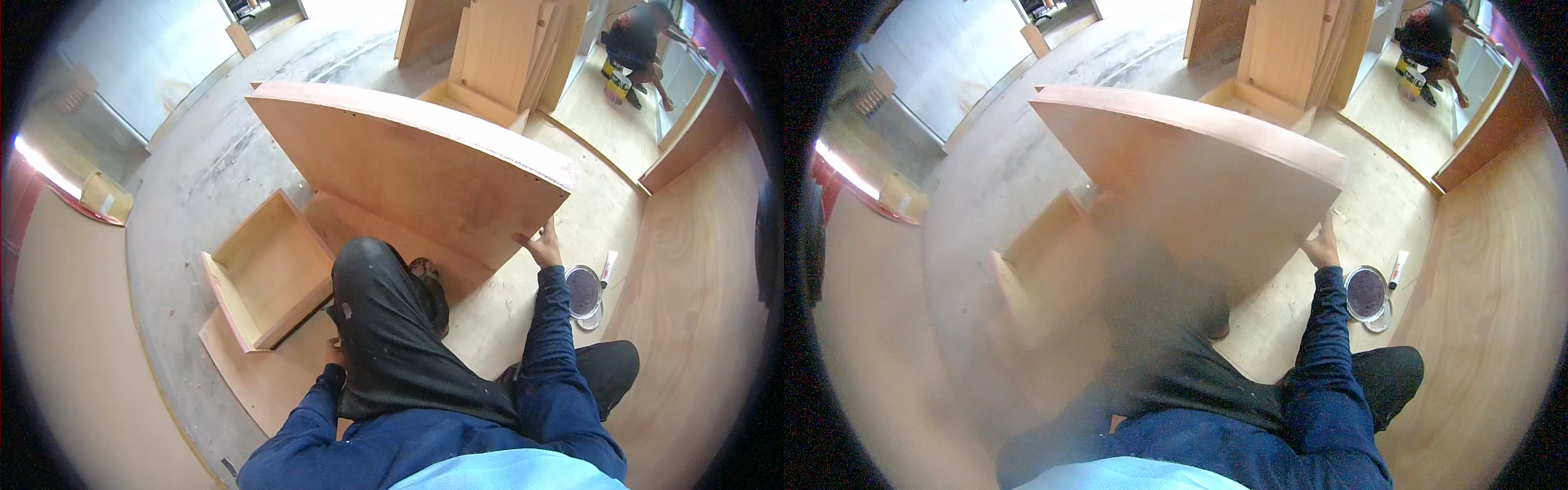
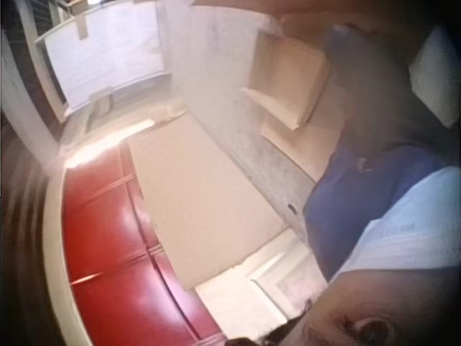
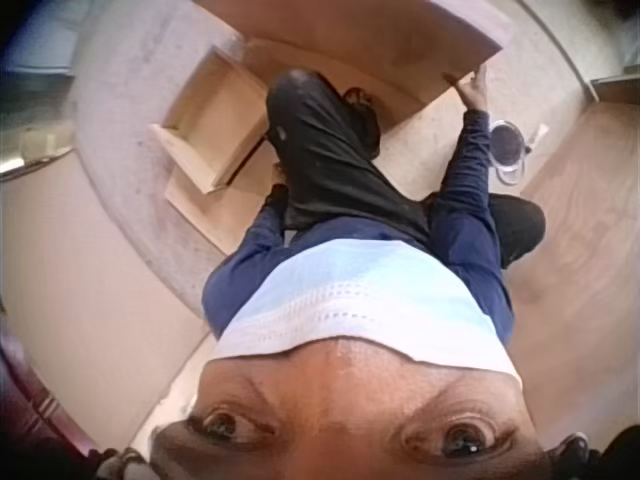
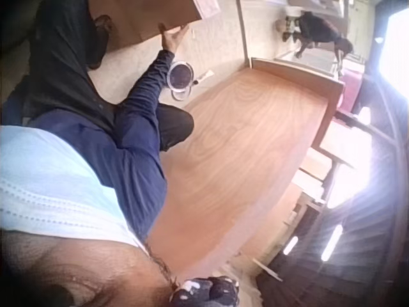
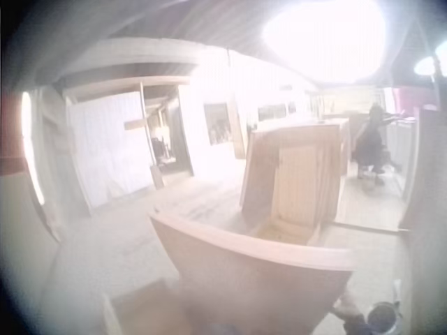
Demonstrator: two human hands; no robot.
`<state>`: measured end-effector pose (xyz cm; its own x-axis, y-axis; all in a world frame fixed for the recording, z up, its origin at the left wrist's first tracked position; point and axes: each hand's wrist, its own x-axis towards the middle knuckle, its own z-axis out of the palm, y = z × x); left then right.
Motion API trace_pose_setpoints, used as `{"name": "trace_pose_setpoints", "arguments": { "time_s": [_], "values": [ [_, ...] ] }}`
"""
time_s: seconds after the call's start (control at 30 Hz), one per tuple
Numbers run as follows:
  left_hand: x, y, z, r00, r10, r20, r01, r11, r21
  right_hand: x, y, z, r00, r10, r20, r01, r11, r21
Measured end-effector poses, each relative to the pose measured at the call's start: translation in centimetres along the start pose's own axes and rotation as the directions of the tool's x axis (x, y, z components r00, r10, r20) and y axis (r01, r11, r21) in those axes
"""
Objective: Applying and smoothing wood filler on a wooden board using putty knives.
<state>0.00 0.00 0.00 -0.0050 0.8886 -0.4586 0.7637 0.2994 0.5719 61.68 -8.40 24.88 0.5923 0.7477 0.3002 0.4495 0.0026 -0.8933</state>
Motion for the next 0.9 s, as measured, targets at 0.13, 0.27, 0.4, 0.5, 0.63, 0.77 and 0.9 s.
{"name": "trace_pose_setpoints", "arguments": {
  "time_s": [0.13,0.27,0.4,0.5,0.63,0.77,0.9],
  "values": [
    [-1.7,2.4,-4.5,0.995,0.102,-0.021,-0.104,0.983,-0.153,-0.3,0.2,1.6,0.997,0.074,-0.037,-0.074,0.997,-0.001],
    [-2.6,12.0,-9.6,0.98,0.177,-0.088,-0.187,0.975,-0.123,0.5,2.0,-0.1,0.996,-0.027,-0.09,0.02,0.997,-0.08],
    [-1.7,15.5,-17.0,0.904,0.248,-0.347,-0.373,0.856,-0.358,1.6,0.9,2.3,0.998,-0.026,-0.061,0.025,1.0,-0.018],
    [-6.6,27.1,-18.2,0.839,0.328,-0.435,-0.527,0.693,-0.493,0.9,3.6,1.2,0.984,-0.037,-0.177,0.035,0.999,-0.013],
    [-13.8,39.3,-18.6,0.743,0.48,-0.467,-0.665,0.451,-0.595,1.3,2.2,2.9,0.981,-0.073,-0.178,0.06,0.995,-0.076],
    [-14.1,47.5,-14.3,0.864,0.387,-0.323,-0.482,0.449,-0.752,2.7,-0.6,4.5,0.927,-0.316,-0.204,0.24,0.915,-0.325],
    [-5.9,49.6,-4.2,0.983,0.037,0.18,0.153,0.376,-0.914,3.6,-4.3,6.7,0.864,-0.436,-0.252,0.221,0.778,-0.588]
  ]
}}
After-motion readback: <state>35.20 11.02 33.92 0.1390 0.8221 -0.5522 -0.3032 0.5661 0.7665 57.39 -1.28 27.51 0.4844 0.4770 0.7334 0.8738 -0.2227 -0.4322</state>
